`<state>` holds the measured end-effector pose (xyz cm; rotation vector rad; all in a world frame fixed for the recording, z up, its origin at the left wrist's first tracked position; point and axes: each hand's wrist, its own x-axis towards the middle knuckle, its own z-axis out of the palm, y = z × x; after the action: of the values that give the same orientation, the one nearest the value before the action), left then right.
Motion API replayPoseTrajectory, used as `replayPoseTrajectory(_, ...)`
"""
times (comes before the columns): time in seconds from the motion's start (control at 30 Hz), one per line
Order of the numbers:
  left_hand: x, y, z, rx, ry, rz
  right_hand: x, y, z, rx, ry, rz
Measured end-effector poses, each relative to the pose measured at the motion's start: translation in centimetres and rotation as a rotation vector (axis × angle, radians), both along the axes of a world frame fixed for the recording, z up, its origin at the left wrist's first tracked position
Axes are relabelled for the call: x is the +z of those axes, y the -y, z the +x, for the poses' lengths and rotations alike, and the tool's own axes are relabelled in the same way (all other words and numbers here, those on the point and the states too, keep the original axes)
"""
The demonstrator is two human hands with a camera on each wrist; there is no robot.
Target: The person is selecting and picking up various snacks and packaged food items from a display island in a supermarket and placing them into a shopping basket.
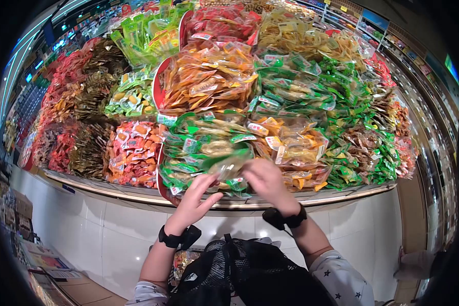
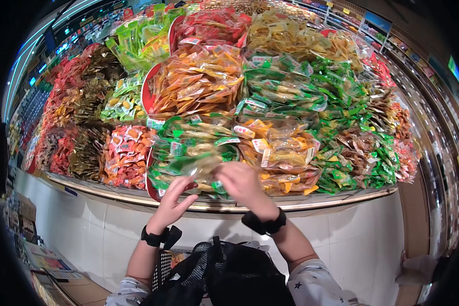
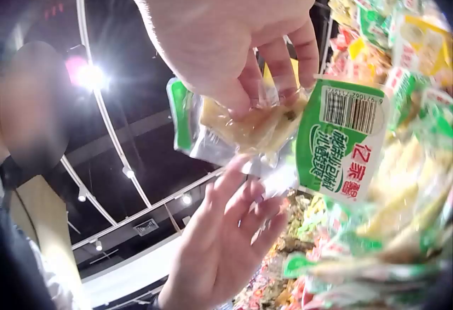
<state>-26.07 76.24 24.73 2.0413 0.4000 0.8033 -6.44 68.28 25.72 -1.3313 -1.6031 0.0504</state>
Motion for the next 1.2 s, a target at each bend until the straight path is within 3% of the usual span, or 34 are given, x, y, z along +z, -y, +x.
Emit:
replayPoseTrajectory(0.1,-1.1,0.0,-2.8,-0.013,-0.066,-0.071,4.3,-1.0,3.7,-0.274,-0.074,0.117)
replayPoseTrajectory(0.17,-2.2,-0.1,-5.5,-0.031,-0.146,0.007,8.3,-2.0,8.0,-0.45,0.072,0.172)
replayPoseTrajectory(0.3,-4.4,1.9,-10.2,0.179,-0.282,-0.268,14.3,-6.2,19.1,-0.655,0.323,0.393)
replayPoseTrajectory(0.37,-6.7,2.7,-12.5,0.259,-0.268,-0.345,14.5,-8.2,24.1,-0.69,0.401,0.457)
replayPoseTrajectory(0.43,-9.0,3.8,-14.9,0.411,-0.267,-0.46,14.2,-9.5,27.4,-0.73,0.673,0.292)
replayPoseTrajectory(0.5,-11.5,5.6,-17.2,0.532,-0.222,-0.639,13.2,-10.9,29.0,-0.705,0.713,0.188)
replayPoseTrajectory(0.57,-13.5,7.0,-19.2,0.61,-0.239,-0.602,11.7,-12.1,30.4,-0.779,0.896,-0.01)
replayPoseTrajectory(0.63,-14.7,9.5,-20.5,0.69,-0.207,-0.717,9.5,-13.4,31.8,-0.815,0.992,-0.146)
replayPoseTrajectory(0.7,-13.6,11.8,-20.7,0.758,-0.283,-0.748,8.0,-14.5,32.2,-0.869,0.998,-0.254)
replayPoseTrajectory(0.73,-13.7,13.1,-20.8,0.796,-0.274,-0.764,6.9,-14.9,33.5,-0.842,0.955,-0.176)
replayPoseTrajectory(0.8,-14.2,15.2,-21.4,0.845,-0.338,-0.808,7.2,-15.0,34.1,-0.973,0.879,-0.409)
replayPoseTrajectory(0.97,-14.0,21.5,-20.3,0.913,-0.422,-0.81,6.8,-15.1,41.9,-0.816,0.989,-0.364)
replayPoseTrajectory(1.0,-14.2,22.1,-20.4,0.843,-0.423,-0.792,8.3,-13.5,40.5,-0.777,1.024,-0.462)
replayPoseTrajectory(1.03,-13.7,23.1,-20.0,0.813,-0.335,-0.949,8.6,-14.0,41.6,-0.783,1.021,-0.558)
replayPoseTrajectory(1.07,-14.4,25.2,-19.9,0.859,-0.3,-1.002,8.5,-14.4,40.7,-0.753,0.974,-0.495)
replayPoseTrajectory(1.2,-15.7,29.4,-20.5,0.919,-0.354,-0.981,9.3,-13.7,39.7,-0.743,1.004,-0.629)
